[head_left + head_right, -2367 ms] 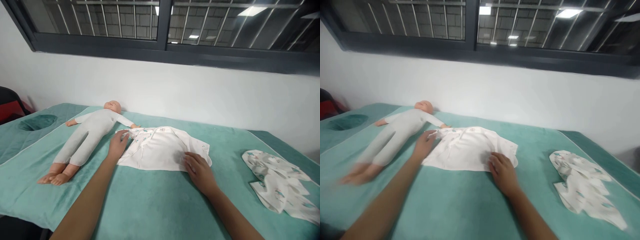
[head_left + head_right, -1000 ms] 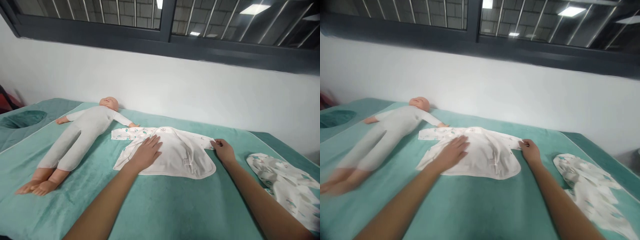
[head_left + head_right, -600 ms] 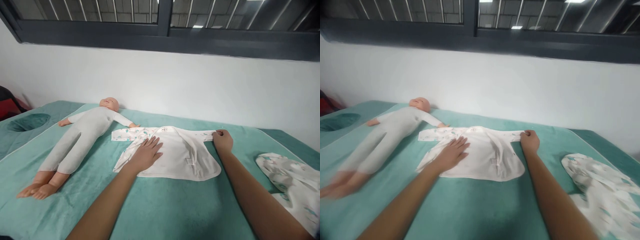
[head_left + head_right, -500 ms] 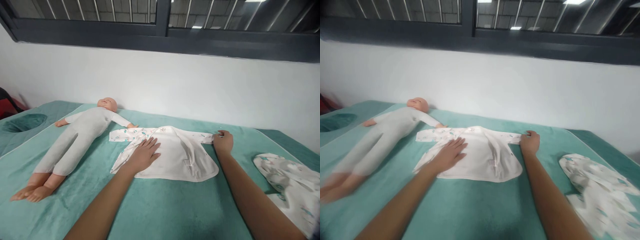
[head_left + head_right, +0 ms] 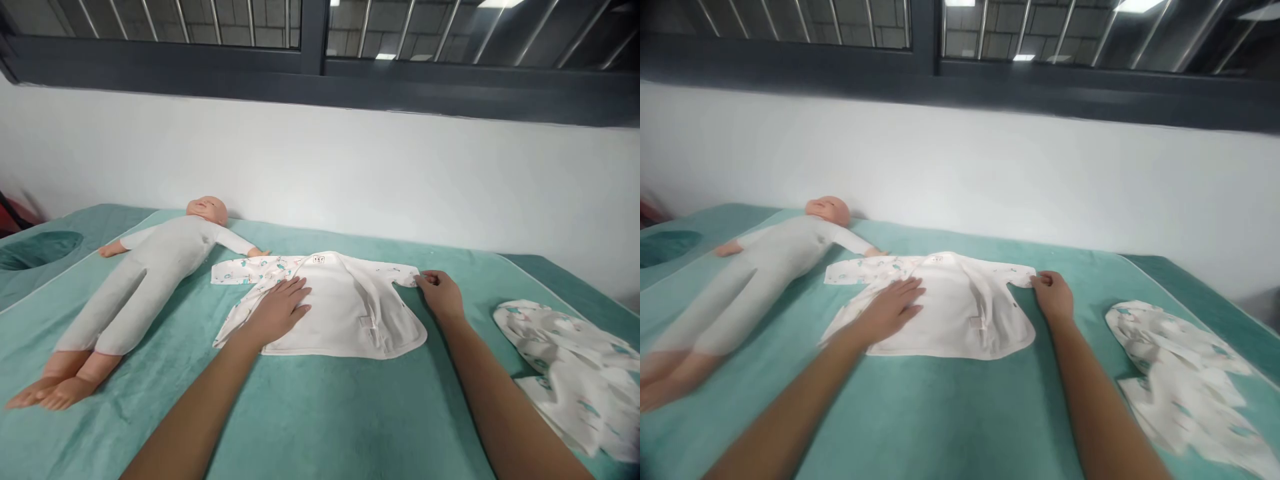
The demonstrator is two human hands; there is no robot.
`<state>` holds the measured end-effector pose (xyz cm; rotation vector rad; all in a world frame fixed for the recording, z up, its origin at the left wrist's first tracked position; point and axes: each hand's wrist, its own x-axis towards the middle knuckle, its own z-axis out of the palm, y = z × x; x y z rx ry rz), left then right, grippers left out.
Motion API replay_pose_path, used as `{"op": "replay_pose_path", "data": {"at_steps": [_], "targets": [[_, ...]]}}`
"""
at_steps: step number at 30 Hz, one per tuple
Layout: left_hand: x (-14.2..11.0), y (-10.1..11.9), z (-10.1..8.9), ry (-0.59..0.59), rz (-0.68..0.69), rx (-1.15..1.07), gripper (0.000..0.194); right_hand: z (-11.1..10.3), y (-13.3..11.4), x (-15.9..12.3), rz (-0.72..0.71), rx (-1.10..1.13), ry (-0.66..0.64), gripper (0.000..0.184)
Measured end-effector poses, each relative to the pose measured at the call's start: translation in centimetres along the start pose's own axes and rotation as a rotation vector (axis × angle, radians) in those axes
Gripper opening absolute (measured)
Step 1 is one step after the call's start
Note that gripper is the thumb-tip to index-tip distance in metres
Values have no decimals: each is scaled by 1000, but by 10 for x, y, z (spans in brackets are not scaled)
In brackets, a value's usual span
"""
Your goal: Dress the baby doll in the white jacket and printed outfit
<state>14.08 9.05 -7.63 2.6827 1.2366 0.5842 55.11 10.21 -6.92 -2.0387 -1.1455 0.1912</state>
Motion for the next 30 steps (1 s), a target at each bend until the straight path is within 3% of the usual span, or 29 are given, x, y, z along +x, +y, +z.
{"op": "replay_pose_path", "data": {"at_steps": [5,14,22,30], "targets": [[-1,-1,0,10,1,-23,45,3,-3,-2,-40,233,-32,44],[-1,1,-3,14,2,-24,43,4,-8,-3,-11,-74,-30,40],[-1,0,-2,5,-6,-31,42,1,-3,1,-69,70,-96,38],[0,0,-3,-3,-14,-34,41,8,-4,8,-30,152,2,41]]}}
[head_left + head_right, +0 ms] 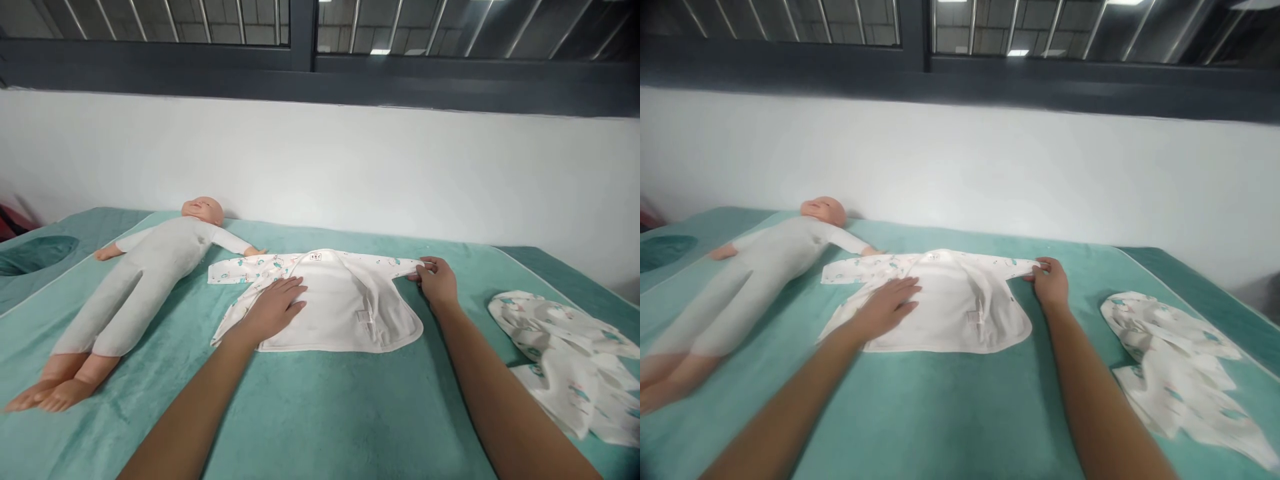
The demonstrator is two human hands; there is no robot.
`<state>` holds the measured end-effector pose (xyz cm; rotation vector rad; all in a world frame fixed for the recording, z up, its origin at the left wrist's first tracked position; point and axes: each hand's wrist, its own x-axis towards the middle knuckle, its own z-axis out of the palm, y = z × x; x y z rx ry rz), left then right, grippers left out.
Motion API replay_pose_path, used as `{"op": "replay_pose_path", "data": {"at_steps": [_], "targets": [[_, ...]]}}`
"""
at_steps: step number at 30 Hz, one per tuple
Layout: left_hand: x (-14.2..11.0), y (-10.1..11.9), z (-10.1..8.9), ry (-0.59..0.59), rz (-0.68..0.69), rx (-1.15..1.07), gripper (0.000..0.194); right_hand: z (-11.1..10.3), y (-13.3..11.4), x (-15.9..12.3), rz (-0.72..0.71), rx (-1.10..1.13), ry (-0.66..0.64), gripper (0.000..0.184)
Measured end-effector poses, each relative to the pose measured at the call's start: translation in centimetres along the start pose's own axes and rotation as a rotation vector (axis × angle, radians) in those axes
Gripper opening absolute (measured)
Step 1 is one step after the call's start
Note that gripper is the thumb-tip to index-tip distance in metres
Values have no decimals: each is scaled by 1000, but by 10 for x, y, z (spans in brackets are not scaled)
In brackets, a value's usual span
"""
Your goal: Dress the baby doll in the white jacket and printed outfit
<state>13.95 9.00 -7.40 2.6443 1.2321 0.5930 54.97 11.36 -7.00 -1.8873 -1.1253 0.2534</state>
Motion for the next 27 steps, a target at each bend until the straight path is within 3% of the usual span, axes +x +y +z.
{"op": "replay_pose_path", "data": {"at_steps": [5,9,11,14,16,18,27], "targets": [[0,1,-1,-9,-17,-11,42,0,-11,-8,-40,-164,89,37],[1,1,-2,-15,-23,-16,41,3,-27,-23,-335,-339,130,31],[1,0,-2,-19,-25,-16,41,9,-35,-32,-513,-332,48,30],[1,-1,-1,-18,-21,-14,41,21,-41,-40,-671,-330,-237,35],[1,-1,0,-15,-18,-12,41,29,-42,-41,-683,-383,-406,40],[1,-2,0,-12,-16,-10,40,34,-41,-40,-653,-479,-466,45],[0,-1,0,1,-8,-11,40,27,-29,-30,-389,-771,-373,54]]}}
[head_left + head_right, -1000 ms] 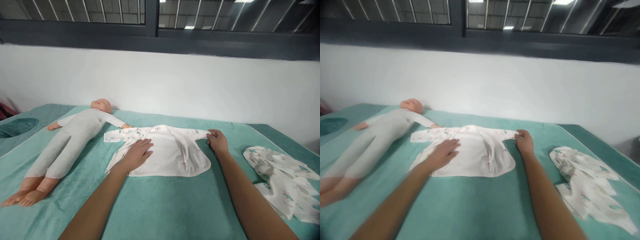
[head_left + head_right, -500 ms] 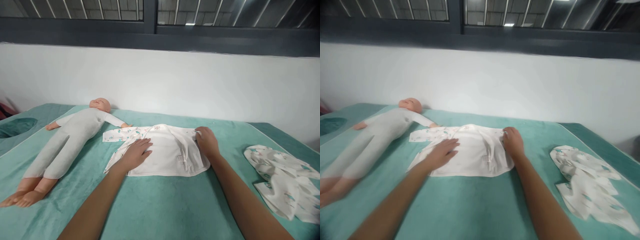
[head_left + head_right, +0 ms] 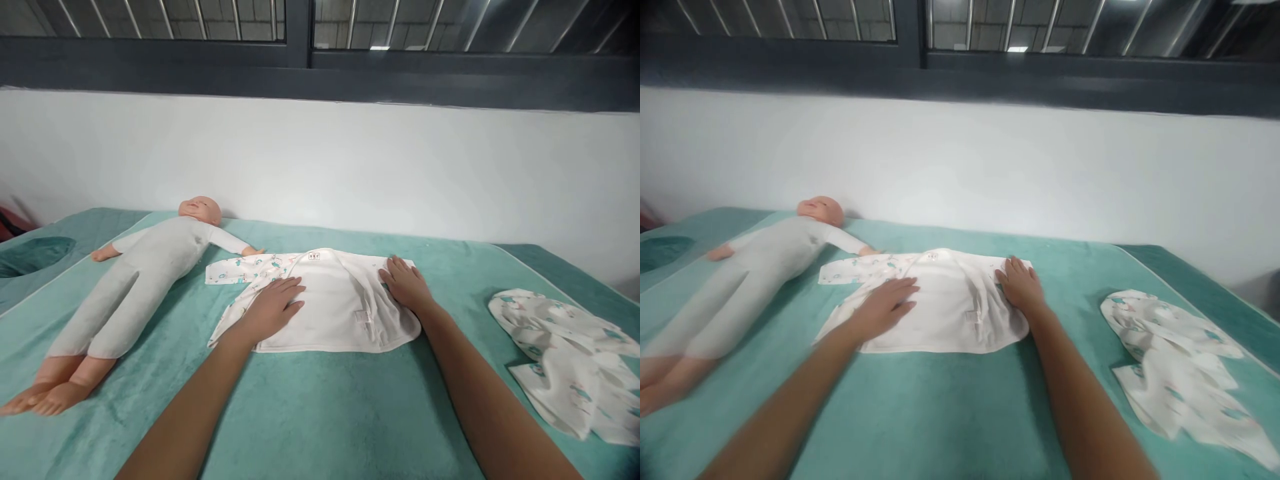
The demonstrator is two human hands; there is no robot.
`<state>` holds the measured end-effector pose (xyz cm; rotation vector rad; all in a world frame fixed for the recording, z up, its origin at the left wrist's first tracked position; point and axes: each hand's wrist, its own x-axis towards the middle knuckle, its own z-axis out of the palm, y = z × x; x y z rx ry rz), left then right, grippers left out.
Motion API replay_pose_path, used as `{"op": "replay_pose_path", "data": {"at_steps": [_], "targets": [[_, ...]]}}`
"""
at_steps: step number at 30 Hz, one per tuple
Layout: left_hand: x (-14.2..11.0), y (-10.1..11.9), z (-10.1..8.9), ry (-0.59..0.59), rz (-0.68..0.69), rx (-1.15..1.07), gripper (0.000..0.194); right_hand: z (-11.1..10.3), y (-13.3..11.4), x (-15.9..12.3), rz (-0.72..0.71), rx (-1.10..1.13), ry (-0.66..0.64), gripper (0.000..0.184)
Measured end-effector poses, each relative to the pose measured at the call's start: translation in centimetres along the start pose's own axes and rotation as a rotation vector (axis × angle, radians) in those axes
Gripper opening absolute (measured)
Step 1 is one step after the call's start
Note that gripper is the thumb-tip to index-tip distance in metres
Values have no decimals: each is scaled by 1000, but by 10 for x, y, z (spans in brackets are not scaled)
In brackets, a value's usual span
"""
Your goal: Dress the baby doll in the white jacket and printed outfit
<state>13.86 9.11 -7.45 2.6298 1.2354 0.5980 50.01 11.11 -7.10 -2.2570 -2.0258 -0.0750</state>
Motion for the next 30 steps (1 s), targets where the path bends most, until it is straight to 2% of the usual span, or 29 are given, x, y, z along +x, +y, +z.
{"op": "replay_pose_path", "data": {"at_steps": [3,8,17,22,24,26,28,30], "targets": [[0,1,-1,0,4,-8,40,0,4,0,66,-15,10,56],[0,2,-2,7,2,-8,40,-2,2,-2,88,-13,24,54],[0,1,0,-15,-14,0,40,7,7,-2,3,-41,153,47],[0,1,-1,-5,-5,-2,40,-10,4,-5,18,152,245,47],[0,2,-2,6,-2,-5,39,-24,-11,-11,-35,326,281,44],[0,3,-2,25,-8,-6,39,-36,-36,-20,-150,502,249,43],[1,5,-2,46,-13,0,39,-41,-70,-28,-289,596,126,45],[3,5,0,56,-12,31,39,-37,-104,-30,-361,539,-21,50]]}}
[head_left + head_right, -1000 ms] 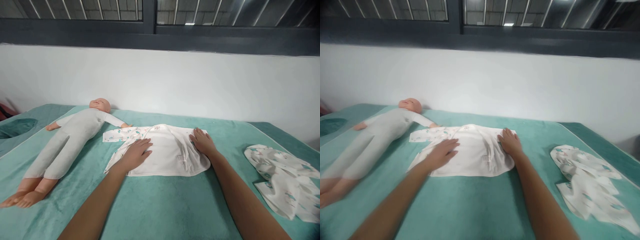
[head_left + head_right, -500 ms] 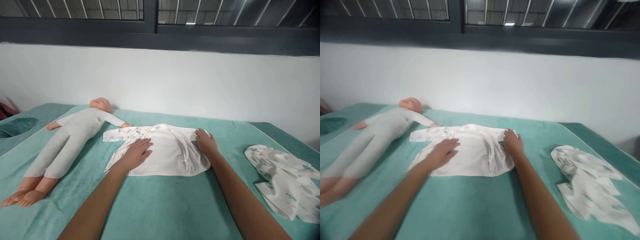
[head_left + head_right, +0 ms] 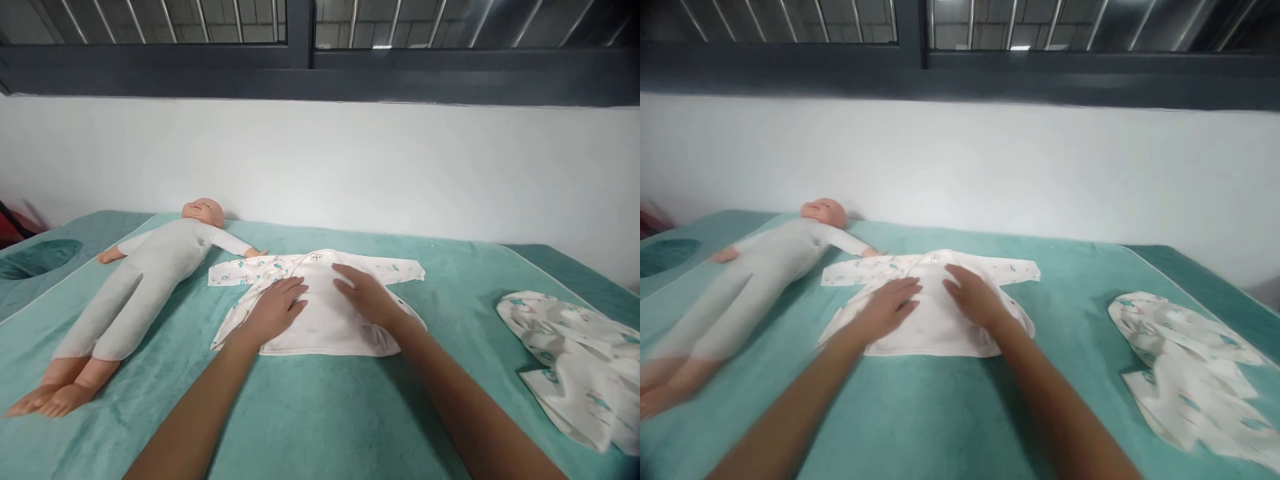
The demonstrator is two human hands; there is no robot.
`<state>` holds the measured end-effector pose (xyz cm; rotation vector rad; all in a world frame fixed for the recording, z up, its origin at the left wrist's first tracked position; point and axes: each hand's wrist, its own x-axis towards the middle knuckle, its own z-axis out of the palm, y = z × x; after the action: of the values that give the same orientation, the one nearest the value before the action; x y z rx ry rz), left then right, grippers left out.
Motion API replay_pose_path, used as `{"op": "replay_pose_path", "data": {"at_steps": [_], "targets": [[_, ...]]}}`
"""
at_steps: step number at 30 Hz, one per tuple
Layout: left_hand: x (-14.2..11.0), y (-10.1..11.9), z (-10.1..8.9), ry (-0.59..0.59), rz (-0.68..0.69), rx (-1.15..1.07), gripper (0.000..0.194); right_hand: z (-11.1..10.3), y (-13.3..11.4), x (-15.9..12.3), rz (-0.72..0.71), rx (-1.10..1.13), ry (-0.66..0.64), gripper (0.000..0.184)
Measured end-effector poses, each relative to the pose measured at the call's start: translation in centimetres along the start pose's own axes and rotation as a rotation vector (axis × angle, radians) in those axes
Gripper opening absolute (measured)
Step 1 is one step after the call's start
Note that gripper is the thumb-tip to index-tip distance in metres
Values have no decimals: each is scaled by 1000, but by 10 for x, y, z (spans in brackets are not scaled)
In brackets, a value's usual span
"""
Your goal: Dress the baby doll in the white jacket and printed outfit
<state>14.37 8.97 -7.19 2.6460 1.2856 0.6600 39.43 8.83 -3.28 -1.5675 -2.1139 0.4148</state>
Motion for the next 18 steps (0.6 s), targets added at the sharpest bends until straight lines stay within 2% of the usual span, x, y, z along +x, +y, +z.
{"op": "replay_pose_path", "data": {"at_steps": [1,3,5,8,14,18], "targets": [[1,0,1,2,-3,30,40,11,-9,6,19,-64,-69,53],[2,-2,2,18,-36,114,41,32,-18,21,69,-216,-129,57],[3,-4,2,50,-98,197,41,45,-16,35,137,-315,-118,62],[4,-8,0,94,-177,255,41,52,-6,47,194,-345,-82,68],[6,-14,1,101,-213,233,36,54,3,44,114,-392,-68,71],[9,-15,1,138,-220,208,31,55,-8,33,-78,-428,-93,67]]}}
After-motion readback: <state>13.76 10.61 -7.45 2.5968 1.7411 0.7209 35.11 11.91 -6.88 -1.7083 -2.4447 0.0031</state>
